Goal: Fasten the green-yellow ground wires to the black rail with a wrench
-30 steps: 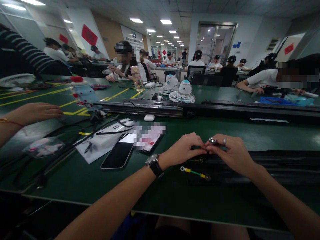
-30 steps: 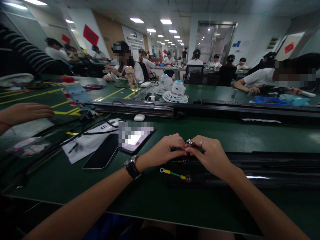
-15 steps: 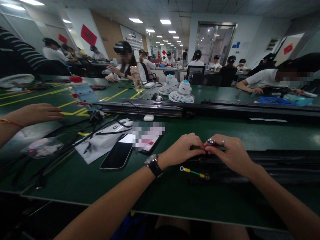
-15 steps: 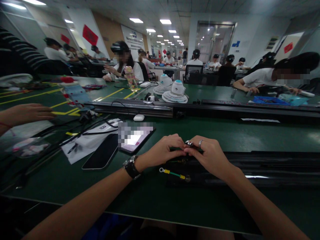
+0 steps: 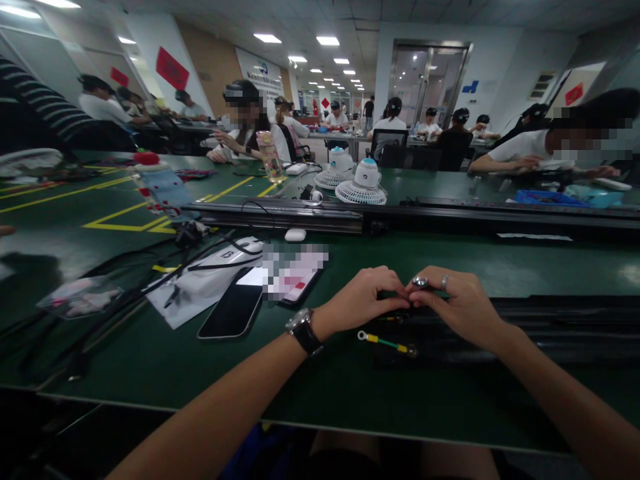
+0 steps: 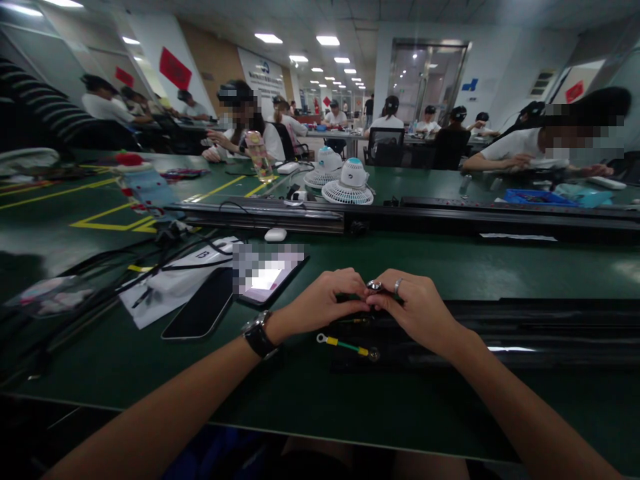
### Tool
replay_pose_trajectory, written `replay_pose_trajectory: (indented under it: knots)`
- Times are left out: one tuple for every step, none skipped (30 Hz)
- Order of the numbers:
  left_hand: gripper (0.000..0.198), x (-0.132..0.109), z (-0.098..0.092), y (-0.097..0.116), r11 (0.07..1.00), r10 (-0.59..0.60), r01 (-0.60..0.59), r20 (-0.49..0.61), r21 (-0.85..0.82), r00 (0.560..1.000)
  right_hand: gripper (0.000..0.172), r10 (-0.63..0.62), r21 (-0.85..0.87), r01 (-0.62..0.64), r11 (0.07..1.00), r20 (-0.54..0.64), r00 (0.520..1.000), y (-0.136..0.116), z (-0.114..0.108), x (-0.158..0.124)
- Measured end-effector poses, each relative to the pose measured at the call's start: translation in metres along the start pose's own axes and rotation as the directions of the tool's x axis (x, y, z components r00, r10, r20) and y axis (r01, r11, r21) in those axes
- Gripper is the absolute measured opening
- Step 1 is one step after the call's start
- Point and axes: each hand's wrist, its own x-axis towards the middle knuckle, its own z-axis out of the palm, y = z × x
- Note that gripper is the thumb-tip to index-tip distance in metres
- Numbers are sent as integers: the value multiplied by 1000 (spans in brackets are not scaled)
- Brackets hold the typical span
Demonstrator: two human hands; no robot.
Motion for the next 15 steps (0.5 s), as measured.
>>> replay_pose_trajectory:
  knots:
    - [15,0,0,0,1000,-2,2,0,-2,1000,11,-1,-1,1,1000,1,1000,0,0,0]
    - [15,0,0,0,1000,-4,4,0,-5,1000,11,-2,-1,2,1000,2,1000,1,0,0]
    - [15,0,0,0,1000,-6,6,0,-8,1000,11,-3,-1,3,1000,2,1000,1,1,0]
    - [14,-1,0,0,1000,-9,9,2,-12,1000,11,-5,0,5,1000,2,1000,1,1,0]
    - [14,-1,0,0,1000,-11,11,3,-16,1000,11,-8,2,8,1000,2,1000,1,1,0]
    - [14,-1,0,0,1000,-12,12,5,-22,1000,11,-11,5,11,1000,2,1000,1,1,0]
    - [13,-1,0,1,1000,-12,12,6,-28,1000,11,-14,8,14,1000,2,1000,1,1,1]
    - [13,-1,0,1,999,-13,13,7,-34,1000,11,-18,12,18,1000,3,1000,1,1,1]
    - [13,-1,-1,2,999,-15,15,6,-38,1000,11,-20,16,20,1000,3,1000,1,0,1]
    - [13,-2,-1,2,999,-20,20,4,-40,1000,11,-23,19,23,1000,3,1000,0,0,1]
    - [12,-2,-1,3,999,-25,25,3,-39,1000,11,-24,23,24,999,3,1000,0,0,1]
    - [12,-2,-2,4,999,-31,31,2,-36,1000,11,-26,26,26,999,2,1000,0,0,1]
    - [12,-2,-2,4,999,-35,35,2,-31,999,11,-28,29,27,999,2,1000,0,0,1]
    - [12,-2,-2,5,999,-36,36,1,-27,999,10,-29,32,29,999,2,1000,0,0,1]
    - [12,-2,-2,6,999,-35,35,0,-24,999,10,-31,34,31,999,2,1000,0,0,1]
